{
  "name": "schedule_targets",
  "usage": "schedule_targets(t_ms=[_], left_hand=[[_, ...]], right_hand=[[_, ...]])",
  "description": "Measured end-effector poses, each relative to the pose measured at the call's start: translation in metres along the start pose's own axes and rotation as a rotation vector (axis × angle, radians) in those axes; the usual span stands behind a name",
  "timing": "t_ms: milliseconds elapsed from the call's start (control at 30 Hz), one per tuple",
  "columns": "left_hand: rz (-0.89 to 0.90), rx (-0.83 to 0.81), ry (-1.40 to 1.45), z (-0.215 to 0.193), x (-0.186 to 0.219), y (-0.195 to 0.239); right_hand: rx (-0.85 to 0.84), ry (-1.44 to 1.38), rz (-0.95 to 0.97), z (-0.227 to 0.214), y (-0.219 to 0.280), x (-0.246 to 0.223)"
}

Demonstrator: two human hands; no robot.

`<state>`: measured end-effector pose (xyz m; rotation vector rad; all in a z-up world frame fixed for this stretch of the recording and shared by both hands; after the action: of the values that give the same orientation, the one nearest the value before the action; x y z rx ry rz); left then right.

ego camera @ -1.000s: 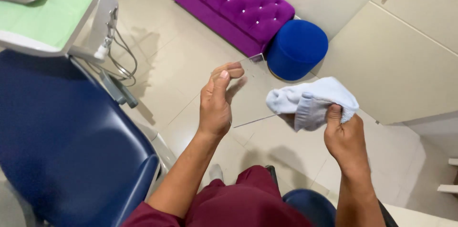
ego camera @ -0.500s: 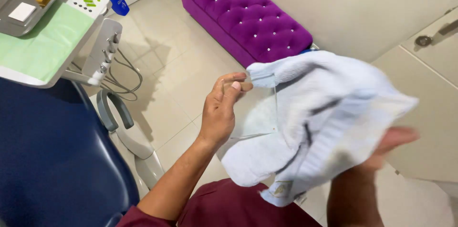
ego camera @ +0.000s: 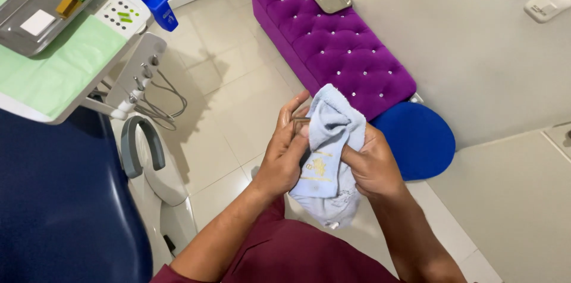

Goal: The person organizes dental supplies on a tray, opening and closing small boxes containing dental files. They then pick up a glass plate, rinse it under a faucet, and dry it with a towel before returning to the tray to handle more boxes.

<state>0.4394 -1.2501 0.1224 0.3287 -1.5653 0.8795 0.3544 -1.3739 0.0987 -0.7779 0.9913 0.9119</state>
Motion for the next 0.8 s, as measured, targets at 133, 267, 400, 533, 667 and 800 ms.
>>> schedule_targets(t_ms=[133, 267, 400, 533, 667, 800], left_hand=[[-0.366, -0.014, 0.607, -0.039, -0.087, -0.059], [-0.665, -0.159, 0.510, -0.057, -0.168, -0.095], [-0.628, -0.334, 0.244, -0.105, -0.208, -0.096], [-0.478, -0.502, 0.089, -0.176, -0.182, -0.117], [-0.347, -0.599, 0.192, -0.227, -0.108, -0.139], [-0.376, -0.325, -0.087, -0.265, -0.098, -0.176]], right_hand=[[-0.005, -0.218, 0.025, -0.007, -0.075, 0.025], [-0.086, -0.219, 0.115, 0.000, -0.149, 0.068], [-0.194, -0.169, 0.240, 0.048, -0.220, 0.105], [-0.340, -0.101, 0.301, 0.091, -0.282, 0.119], [-0.443, -0.073, 0.285, 0.128, -0.340, 0.106], [-0.490, -0.141, 0.324, 0.122, -0.398, 0.150]])
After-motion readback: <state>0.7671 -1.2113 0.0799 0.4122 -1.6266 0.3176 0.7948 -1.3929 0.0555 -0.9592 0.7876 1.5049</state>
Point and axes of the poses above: each hand's wrist, its own y-axis away from the middle knuckle, its own z-axis out of the palm, x = y × z, the point moved 8 cm from there along -y, towards the middle knuckle, and after that the axes turned 7 degrees about -z, right-handed, at the moved point
